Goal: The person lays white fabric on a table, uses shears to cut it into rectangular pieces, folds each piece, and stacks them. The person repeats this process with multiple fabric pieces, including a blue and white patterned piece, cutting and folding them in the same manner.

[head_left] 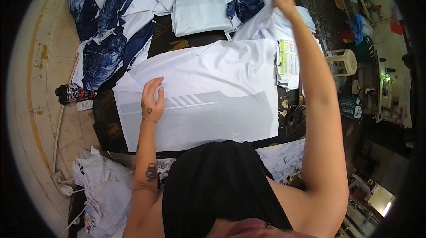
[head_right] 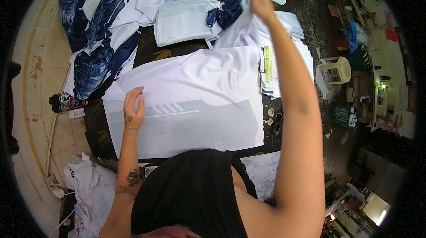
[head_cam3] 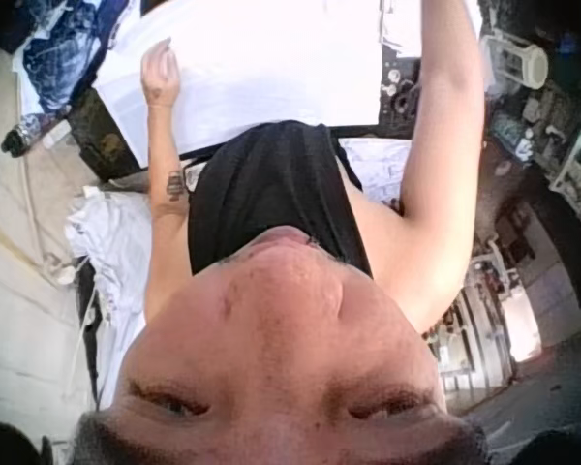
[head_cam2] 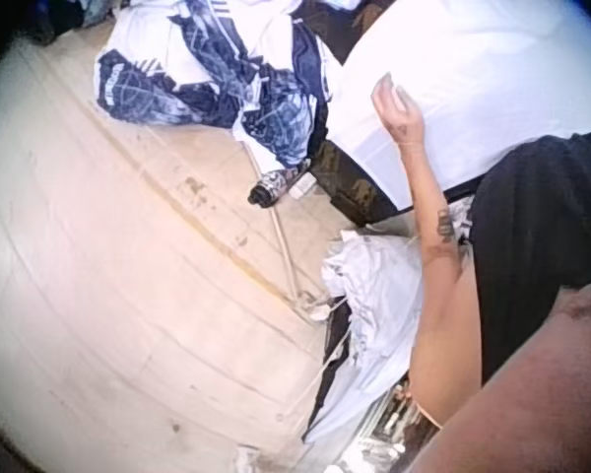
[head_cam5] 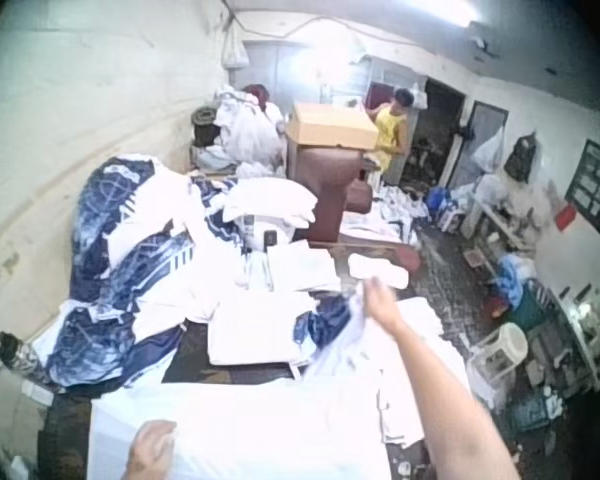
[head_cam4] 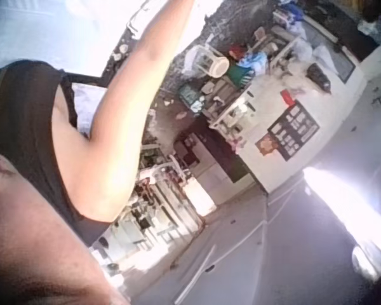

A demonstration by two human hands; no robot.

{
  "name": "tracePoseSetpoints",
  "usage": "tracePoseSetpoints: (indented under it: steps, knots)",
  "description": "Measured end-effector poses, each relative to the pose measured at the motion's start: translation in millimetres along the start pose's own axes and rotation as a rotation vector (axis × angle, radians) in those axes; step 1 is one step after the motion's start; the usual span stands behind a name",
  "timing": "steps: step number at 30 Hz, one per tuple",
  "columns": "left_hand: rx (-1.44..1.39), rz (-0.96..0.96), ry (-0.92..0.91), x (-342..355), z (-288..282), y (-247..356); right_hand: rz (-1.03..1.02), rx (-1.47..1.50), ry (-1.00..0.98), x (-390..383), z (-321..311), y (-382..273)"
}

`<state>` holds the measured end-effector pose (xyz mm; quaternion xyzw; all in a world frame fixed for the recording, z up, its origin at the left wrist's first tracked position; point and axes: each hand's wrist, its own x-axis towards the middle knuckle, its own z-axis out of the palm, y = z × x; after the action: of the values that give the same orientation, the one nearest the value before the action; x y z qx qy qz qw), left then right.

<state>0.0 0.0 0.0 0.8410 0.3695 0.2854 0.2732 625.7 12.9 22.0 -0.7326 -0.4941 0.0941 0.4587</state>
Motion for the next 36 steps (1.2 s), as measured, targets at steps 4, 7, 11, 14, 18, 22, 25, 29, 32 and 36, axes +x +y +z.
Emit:
tracePoseSetpoints:
  steps: [4, 7, 11, 14, 18, 22, 25, 29, 32, 36]
  knots:
    - [-0.261, 0.133, 0.096, 86, -19, 100, -0.064, 0.286, -0.092, 21, -123, -210]
    - [-0.466, 0.4, 0.168, 154, -18, 187, -0.122, 0.5, -0.226, -39, -185, -356]
    - [-0.237, 0.886, 0.141, 198, -24, 304, -0.32, 0.535, -0.019, -103, -228, -455]
    - [-0.309, 0.948, 0.187, 213, -71, 337, -0.453, 0.468, -0.002, -142, -254, -457]
    - [-0.494, 0.513, -0.251, 183, -184, 336, -0.371, -0.038, -0.4, -221, -271, -427]
    - [-0.732, 0.433, -0.125, 161, -245, 345, -0.215, 0.24, -0.182, -242, -309, -384]
    - [-0.584, 0.772, 0.099, 148, -238, 353, -0.216, 0.378, 0.088, -240, -303, -372]
    - [0.377, 0.929, -0.219, 93, -218, 320, -0.074, 0.134, -0.208, -319, -244, -377]
    - [0.461, 0.79, -0.464, 96, -241, 284, -0.126, 0.308, -0.298, -355, -252, -369]
    - [-0.352, 0.187, -0.214, 133, -319, 227, 0.089, 0.487, 0.158, -344, -227, -337]
